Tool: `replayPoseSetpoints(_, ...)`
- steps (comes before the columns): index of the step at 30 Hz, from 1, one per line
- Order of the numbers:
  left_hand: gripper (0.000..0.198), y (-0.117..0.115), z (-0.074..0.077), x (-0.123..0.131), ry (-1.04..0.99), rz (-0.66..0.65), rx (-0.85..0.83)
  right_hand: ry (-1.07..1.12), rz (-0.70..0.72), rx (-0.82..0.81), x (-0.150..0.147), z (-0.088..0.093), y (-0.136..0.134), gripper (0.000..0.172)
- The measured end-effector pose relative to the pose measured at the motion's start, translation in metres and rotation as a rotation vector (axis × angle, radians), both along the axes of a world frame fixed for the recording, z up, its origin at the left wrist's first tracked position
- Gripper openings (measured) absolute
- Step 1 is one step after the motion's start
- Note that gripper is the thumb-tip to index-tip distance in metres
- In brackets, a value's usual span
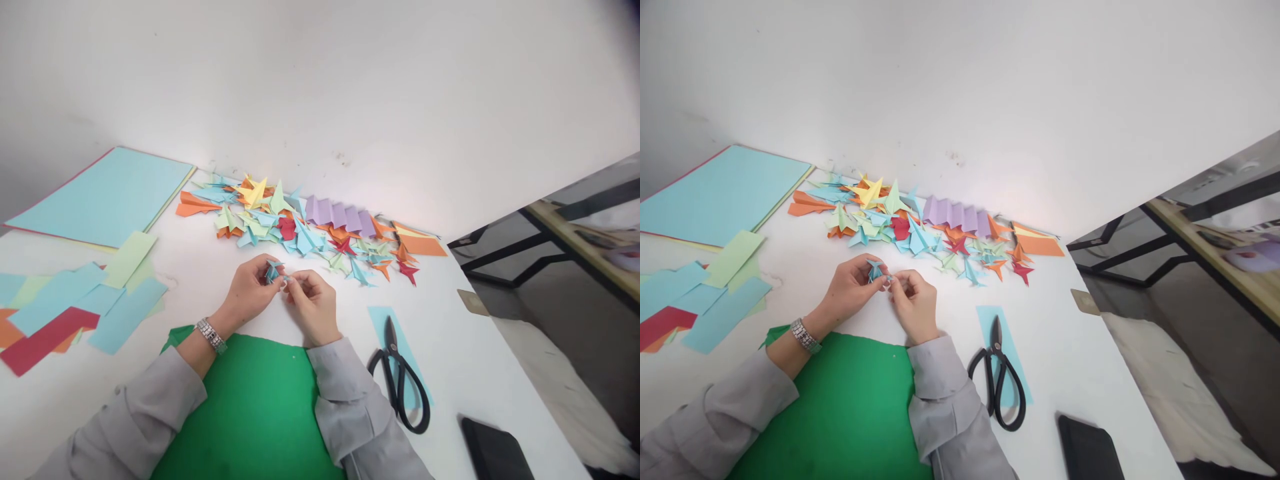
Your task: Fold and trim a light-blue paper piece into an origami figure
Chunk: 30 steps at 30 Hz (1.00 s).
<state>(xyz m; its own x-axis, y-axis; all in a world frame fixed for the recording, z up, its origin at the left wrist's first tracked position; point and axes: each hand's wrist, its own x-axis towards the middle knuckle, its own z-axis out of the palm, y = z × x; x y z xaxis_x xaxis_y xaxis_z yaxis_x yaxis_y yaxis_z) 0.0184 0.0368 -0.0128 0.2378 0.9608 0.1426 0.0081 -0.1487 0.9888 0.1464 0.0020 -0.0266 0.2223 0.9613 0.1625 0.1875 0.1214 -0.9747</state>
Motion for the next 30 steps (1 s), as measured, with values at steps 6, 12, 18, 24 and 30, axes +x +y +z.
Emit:
replayPoseSetpoints(6,0.011,-0.001,0.001,0.0,0.017,-0.008,-0.007,-0.076,0.043,0.013,0.003,0.002,0.0,0.016)
replayPoseSetpoints(12,0.014,0.001,0.002,0.0,-0.074,-0.012,-0.114,-0.01,0.021,-0.005,0.001,0.001,0.0,0.015)
replayPoseSetpoints(18,0.017,0.001,0.009,0.0,-0.134,0.04,-0.204,0.001,0.04,0.031,-0.004,0.002,-0.001,0.013)
replayPoseSetpoints(24,0.017,-0.001,0.008,-0.001,-0.12,0.045,-0.157,-0.062,-0.033,0.065,-0.005,0.003,-0.003,0.014)
replayPoseSetpoints(30,0.017,-0.004,0.013,0.0,-0.156,0.039,-0.138,-0.214,-0.115,0.165,-0.007,0.004,-0.005,0.016)
